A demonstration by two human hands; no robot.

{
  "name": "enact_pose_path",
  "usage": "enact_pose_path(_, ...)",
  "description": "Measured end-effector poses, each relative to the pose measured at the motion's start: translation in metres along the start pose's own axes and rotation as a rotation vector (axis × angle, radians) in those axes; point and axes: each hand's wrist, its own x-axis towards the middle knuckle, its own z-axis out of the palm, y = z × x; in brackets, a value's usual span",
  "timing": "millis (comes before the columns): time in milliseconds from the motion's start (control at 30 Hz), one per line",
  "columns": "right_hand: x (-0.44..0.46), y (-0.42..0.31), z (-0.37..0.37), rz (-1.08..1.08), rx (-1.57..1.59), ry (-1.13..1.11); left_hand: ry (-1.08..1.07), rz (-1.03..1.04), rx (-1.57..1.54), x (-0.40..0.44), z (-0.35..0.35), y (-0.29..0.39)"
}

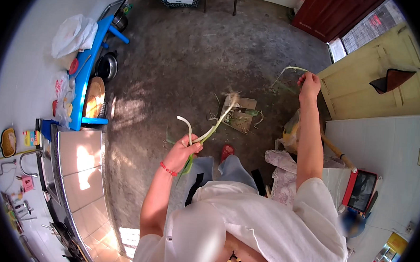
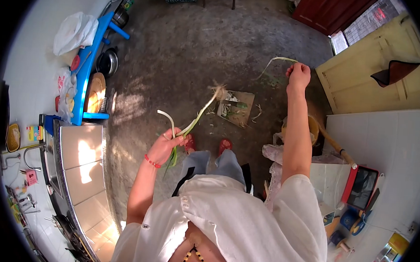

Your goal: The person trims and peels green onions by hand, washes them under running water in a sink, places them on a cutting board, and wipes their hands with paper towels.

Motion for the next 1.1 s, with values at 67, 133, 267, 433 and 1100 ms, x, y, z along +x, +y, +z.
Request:
enact_pose_path(67, -0.002, 0.015, -0.003, -0.029, -0.17, -0.185, -0.009, 0.018, -0.025, -0.002, 0.0, 0.002)
enact_pose_path(133, -0.026, 0.028, 0.001, -0.305, -0.613, -0.348, -0.009, 0.024, -0.128, -0.001, 0.003, 0.003)
enact_pose_path(267, -0.126, 0.034, 0.026, -0.719, -0.73, -0.678, -0.086, 0.048, -0.327, 0.007, 0.01, 0.003)
enact_pose_path(433, -0.196, 0.007, 0.056, 0.513, -0.008, -1.138, -0.155, -0.087, -0.313, 0.007, 0.022, 0.01)
enact_pose_path(1100, -0.216, -0.002, 0.043, 0.305, -0.092, -0.974, 0.111, 0.158, 0.162, 0.023, 0.073, 0.042)
